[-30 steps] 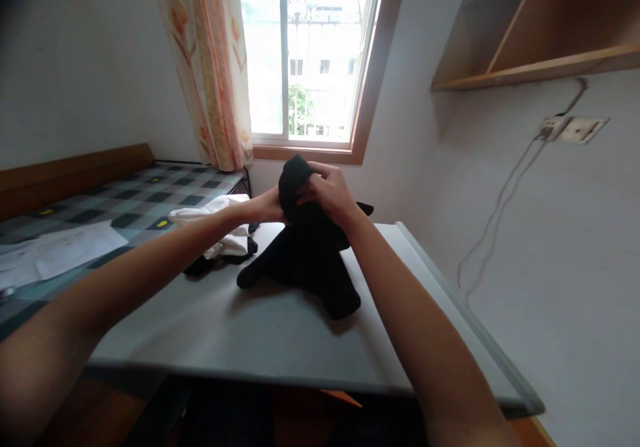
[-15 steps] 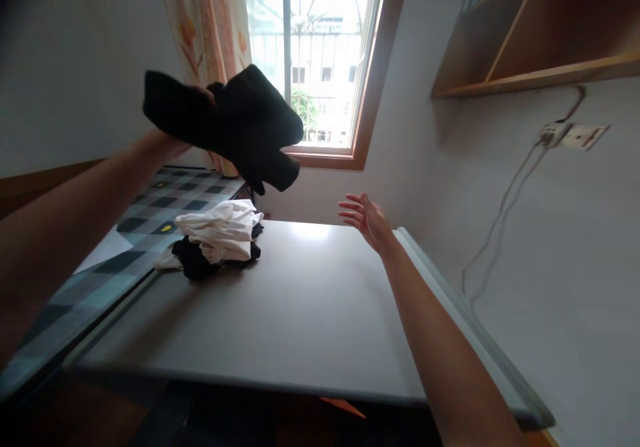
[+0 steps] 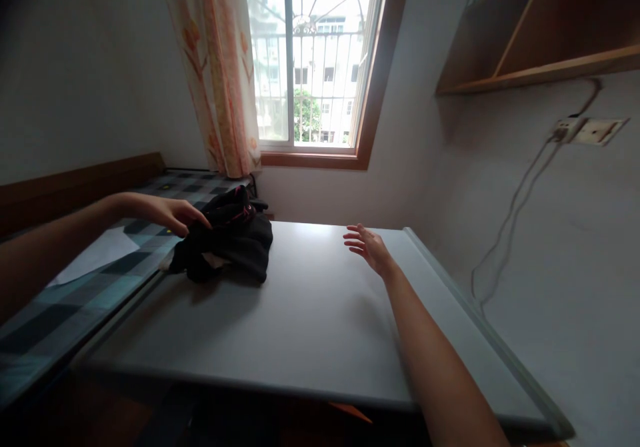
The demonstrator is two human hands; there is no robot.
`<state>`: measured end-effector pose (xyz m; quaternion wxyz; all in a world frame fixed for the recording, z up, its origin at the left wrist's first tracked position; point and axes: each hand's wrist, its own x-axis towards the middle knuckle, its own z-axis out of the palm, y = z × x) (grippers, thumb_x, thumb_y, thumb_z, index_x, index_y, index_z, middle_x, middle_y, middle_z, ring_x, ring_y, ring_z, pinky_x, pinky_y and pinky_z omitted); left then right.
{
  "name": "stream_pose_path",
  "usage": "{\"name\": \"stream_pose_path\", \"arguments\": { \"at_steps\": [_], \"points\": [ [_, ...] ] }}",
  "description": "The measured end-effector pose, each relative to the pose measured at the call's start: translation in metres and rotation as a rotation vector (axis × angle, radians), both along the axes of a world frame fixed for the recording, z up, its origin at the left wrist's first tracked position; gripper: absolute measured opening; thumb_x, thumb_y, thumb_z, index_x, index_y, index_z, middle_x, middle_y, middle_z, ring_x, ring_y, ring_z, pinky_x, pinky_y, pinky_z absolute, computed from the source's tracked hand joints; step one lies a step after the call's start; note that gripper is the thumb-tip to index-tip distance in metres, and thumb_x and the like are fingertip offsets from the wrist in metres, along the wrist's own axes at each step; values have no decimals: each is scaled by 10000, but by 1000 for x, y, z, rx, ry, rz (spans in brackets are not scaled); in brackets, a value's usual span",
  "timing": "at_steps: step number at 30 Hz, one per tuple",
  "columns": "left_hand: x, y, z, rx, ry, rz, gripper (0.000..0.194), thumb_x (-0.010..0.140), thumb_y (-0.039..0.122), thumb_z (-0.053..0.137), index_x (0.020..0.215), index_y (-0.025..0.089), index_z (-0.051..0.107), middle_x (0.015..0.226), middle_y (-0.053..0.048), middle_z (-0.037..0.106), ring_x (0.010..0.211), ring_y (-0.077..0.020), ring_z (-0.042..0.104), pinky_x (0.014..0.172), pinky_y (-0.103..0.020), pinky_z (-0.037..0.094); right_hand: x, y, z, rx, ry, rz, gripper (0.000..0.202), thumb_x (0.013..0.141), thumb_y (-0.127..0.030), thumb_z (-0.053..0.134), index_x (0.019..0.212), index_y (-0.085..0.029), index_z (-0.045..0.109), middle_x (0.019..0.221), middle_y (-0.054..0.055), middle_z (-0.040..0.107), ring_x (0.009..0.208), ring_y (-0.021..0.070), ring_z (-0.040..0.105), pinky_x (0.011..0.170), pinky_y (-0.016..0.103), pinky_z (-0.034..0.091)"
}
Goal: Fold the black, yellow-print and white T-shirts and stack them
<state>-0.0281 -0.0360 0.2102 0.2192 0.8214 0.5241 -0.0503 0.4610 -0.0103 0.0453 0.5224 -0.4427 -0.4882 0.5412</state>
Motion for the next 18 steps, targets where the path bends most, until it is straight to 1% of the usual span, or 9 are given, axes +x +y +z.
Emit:
{"name": "stream_pose_path", "arguments": {
  "at_steps": [2, 3, 4, 6, 9, 10, 12, 14, 18],
  "points": [
    [5, 0, 5, -58, -82, 76, 514, 636, 520, 692, 1061, 233, 729, 916, -49, 713, 833, -217, 650, 730, -287, 539, 2, 3, -8, 4, 2, -47, 382, 863, -560, 581, 1001, -217, 680, 976, 85, 710, 809, 180, 679, 667, 262, 537],
    [10, 2, 3, -54, -80, 121, 545, 637, 584, 681, 1047, 228, 726, 911, -61, 708, 818, -228, 649, 710, -299, 540, 2, 4, -12, 9, 5, -72, 384, 851, -568, 588, 992, -221, 676, 963, 83, 711, 799, 184, 679, 658, 267, 537],
    [16, 4, -1, 1, -40, 162, 586, 634, 637, 666, 1042, 220, 717, 908, -74, 704, 806, -238, 649, 701, -312, 540, 1, 5, -17, 13, 8, -97, 384, 841, -573, 594, 982, -225, 673, 948, 80, 712, 790, 186, 679, 650, 270, 536],
    [29, 11, -16, 200, 96, 217, 703, 606, 673, 672, 1124, 198, 669, 970, -107, 692, 845, -273, 652, 736, -341, 531, -2, 6, -28, 15, 13, -132, 379, 822, -575, 610, 965, -229, 670, 919, 72, 714, 772, 184, 678, 635, 269, 532],
    [46, 19, -43, 497, 262, 241, 899, 590, 547, 729, 1380, 199, 479, 1203, -162, 621, 1013, -333, 629, 846, -381, 494, -9, 4, -47, -7, 21, -150, 389, 787, -580, 644, 939, -224, 679, 871, 65, 718, 740, 180, 676, 611, 266, 525],
    [49, 21, -49, 533, 285, 238, 910, 622, 484, 715, 1435, 209, 413, 1238, -163, 603, 1034, -335, 624, 861, -383, 484, -10, 3, -53, -13, 29, -161, 392, 769, -580, 662, 917, -218, 683, 836, 64, 716, 722, 178, 672, 608, 267, 523],
    [50, 24, -55, 546, 286, 218, 818, 708, 363, 634, 1470, 231, 366, 1221, -135, 617, 1015, -317, 633, 866, -377, 475, -12, 1, -64, -13, 56, -196, 398, 722, -573, 708, 877, -207, 688, 769, 59, 708, 689, 171, 662, 613, 267, 523],
    [43, 25, -52, 619, 255, 207, 675, 770, 254, 536, 1436, 234, 429, 1195, -113, 629, 1027, -302, 620, 893, -375, 464, -12, 0, -70, -1, 88, -225, 410, 670, -561, 753, 856, -201, 691, 730, 51, 699, 667, 160, 650, 621, 263, 523],
    [12, 19, -35, 1009, 222, 260, 533, 841, 131, 387, 1350, 185, 535, 1305, -127, 546, 1190, -300, 496, 1011, -401, 400, -11, -1, -73, 30, 71, -206, 447, 626, -568, 780, 851, -192, 690, 709, 38, 691, 647, 147, 637, 623, 265, 516]
  ]
}}
